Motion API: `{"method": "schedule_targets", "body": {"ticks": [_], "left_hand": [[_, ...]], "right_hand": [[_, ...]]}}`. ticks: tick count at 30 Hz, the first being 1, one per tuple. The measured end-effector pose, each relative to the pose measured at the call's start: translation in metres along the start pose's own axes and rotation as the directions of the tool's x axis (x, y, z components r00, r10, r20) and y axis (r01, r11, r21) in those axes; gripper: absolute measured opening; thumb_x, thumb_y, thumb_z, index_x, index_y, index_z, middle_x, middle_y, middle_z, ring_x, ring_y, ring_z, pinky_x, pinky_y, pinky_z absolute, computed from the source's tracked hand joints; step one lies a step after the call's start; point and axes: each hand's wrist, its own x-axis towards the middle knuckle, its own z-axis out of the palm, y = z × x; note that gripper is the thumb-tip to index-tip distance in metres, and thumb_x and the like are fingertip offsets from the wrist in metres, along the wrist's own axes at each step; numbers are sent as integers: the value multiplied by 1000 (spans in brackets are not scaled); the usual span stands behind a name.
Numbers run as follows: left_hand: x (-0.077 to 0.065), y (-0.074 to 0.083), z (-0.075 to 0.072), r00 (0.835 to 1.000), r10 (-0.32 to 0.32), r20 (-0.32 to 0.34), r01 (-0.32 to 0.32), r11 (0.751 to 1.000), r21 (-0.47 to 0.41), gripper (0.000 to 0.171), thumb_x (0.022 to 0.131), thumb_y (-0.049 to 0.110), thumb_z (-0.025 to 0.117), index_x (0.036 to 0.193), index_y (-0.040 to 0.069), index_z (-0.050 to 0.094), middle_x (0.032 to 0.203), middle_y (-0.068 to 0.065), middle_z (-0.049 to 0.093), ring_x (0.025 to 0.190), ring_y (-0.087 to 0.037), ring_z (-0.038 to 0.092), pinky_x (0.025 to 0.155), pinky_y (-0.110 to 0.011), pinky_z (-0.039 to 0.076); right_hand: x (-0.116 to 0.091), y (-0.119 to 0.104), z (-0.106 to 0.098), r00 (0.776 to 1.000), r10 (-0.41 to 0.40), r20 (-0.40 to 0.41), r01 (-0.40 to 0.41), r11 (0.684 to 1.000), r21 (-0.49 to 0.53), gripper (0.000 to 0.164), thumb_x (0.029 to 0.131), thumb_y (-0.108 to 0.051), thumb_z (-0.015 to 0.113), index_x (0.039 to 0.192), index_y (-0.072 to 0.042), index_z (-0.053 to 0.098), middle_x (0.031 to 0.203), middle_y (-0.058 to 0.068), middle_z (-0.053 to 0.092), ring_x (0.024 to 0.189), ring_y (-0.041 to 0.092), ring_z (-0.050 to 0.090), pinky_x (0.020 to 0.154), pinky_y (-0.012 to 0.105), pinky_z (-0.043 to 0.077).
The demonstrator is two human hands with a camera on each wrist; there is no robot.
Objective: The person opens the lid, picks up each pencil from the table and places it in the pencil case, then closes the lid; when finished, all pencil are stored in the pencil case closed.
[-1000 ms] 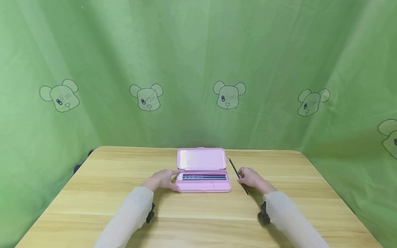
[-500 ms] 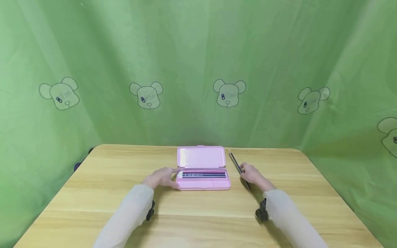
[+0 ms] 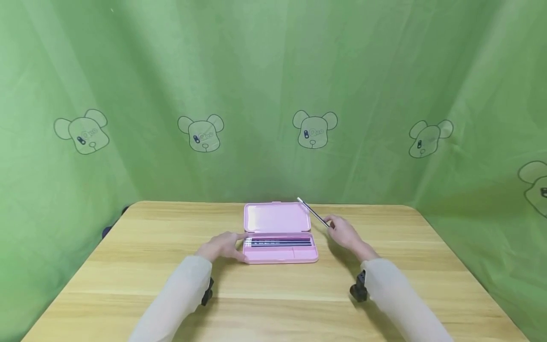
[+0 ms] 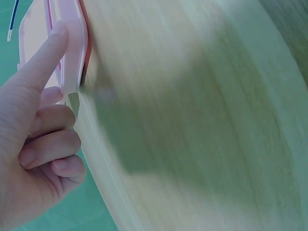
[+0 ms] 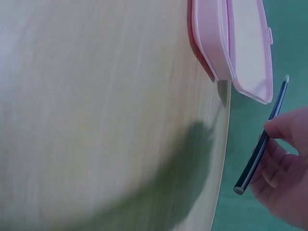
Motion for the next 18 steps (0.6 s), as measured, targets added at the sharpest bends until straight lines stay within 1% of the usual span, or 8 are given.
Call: {"method": "schedule_targets", "body": {"ticks": [3,6,8,10,12,13,14,18], "left_hand": [[0,-1,0,1000,3,-4,-3,1000,-2,88,63,48,77,138,22,41,131,-23,47,114,-32,51,89,-45,47],[0,-1,-1,1000,1,0,-1,1000,-8,87,64,48,77,138,22,41,132,-23,47,115,-33,50,90,-45,46],[0,-1,-1,1000,3,2,-3,1000,-14,87,64,47,77,139,21,40,133,-22,46,117,-33,49,91,-46,46],[1,0,-1,1000,5,0,-5,1000,-16,87,64,46,78,139,21,40,133,-22,46,118,-35,48,91,-47,45],[1,0,-1,1000,10,-2,-10,1000,-16,87,64,46,78,139,21,40,133,-22,46,119,-35,47,91,-47,45],[1,0,-1,1000,10,-3,-10,1000,-15,87,64,45,78,139,21,40,133,-21,46,119,-35,47,92,-47,45],[2,0,-1,1000,12,-5,-12,1000,-13,87,64,45,78,138,21,41,133,-22,46,119,-35,48,91,-47,45],[2,1,-1,1000,18,-12,-18,1000,0,86,62,45,79,137,21,43,131,-21,49,117,-34,49,91,-47,45]], "right_hand": [[2,-5,5,998,-56,-3,56,998,9,29,80,5,52,109,5,58,81,12,57,74,23,53,68,39,48],[5,-11,11,988,-153,22,153,988,-11,24,82,3,56,105,2,61,84,11,58,78,23,54,71,40,49],[6,-16,16,970,-239,51,242,969,-52,22,81,3,58,102,0,62,86,10,60,79,23,55,73,41,50],[8,-21,21,942,-324,83,331,939,-95,19,81,3,59,98,-2,63,87,11,61,81,25,57,75,42,50],[10,-28,25,918,-379,118,393,909,-140,19,80,4,59,97,-3,64,88,9,61,83,24,58,78,41,50],[11,-31,27,907,-400,134,418,895,-158,20,80,5,58,97,-3,64,88,9,61,83,25,58,78,41,50],[12,-35,30,902,-406,150,428,887,-171,20,80,5,58,98,-3,64,87,9,61,83,24,58,78,40,51],[16,-47,39,898,-392,201,429,881,-200,23,80,5,58,100,-4,65,85,5,58,81,21,57,77,37,50]]}}
